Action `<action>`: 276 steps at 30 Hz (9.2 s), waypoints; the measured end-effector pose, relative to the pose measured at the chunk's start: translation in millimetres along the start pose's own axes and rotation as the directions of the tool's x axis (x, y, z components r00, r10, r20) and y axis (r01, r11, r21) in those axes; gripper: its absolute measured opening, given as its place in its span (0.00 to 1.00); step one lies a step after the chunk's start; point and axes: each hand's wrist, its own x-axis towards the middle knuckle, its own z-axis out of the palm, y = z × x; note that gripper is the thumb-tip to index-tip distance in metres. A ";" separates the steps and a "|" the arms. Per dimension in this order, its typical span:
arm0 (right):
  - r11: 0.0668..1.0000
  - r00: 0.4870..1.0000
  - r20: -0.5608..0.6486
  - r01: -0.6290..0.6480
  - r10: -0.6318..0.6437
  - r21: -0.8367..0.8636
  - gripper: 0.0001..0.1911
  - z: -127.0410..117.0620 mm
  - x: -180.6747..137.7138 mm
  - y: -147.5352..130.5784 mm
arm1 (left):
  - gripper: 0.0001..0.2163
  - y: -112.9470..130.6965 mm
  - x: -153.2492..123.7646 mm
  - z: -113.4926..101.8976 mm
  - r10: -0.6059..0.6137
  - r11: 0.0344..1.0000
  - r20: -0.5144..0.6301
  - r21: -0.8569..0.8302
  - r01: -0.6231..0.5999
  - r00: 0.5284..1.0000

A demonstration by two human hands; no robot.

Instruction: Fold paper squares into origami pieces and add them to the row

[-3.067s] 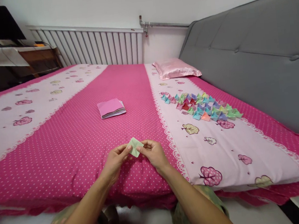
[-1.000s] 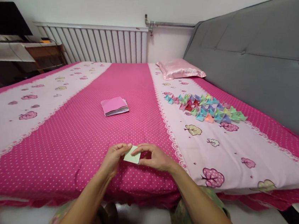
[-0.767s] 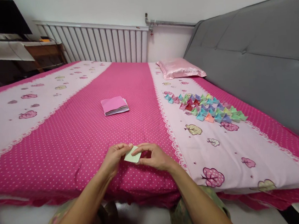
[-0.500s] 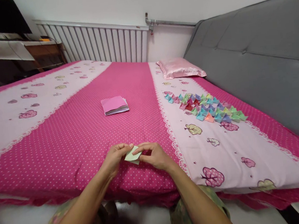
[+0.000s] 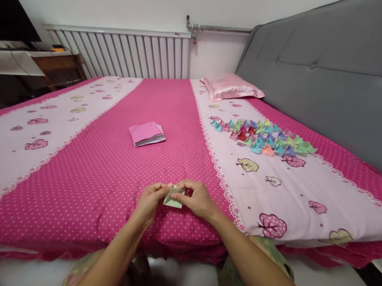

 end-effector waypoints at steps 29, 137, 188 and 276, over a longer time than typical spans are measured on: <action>0.988 0.977 -0.171 -0.105 0.124 0.117 0.14 -1.0 0.6 4.5 | 0.14 -3.0 2.8 -0.8 -0.025 0.999 0.213 0.035 0.017 0.977; 0.967 0.955 -0.271 -0.047 0.117 0.249 0.12 5.5 1.2 2.9 | 0.12 3.7 -3.1 -2.0 0.235 0.933 0.072 0.264 -0.246 0.969; 0.883 0.958 -0.126 -0.181 0.259 0.434 0.13 9.8 2.5 2.0 | 0.13 -12.7 -1.7 11.0 0.016 0.998 0.070 0.060 -0.020 0.997; 0.952 0.958 -0.256 -0.047 0.129 0.303 0.09 5.4 1.3 1.3 | 0.10 0.4 -4.1 -0.2 0.195 0.978 -0.005 0.082 -0.194 0.981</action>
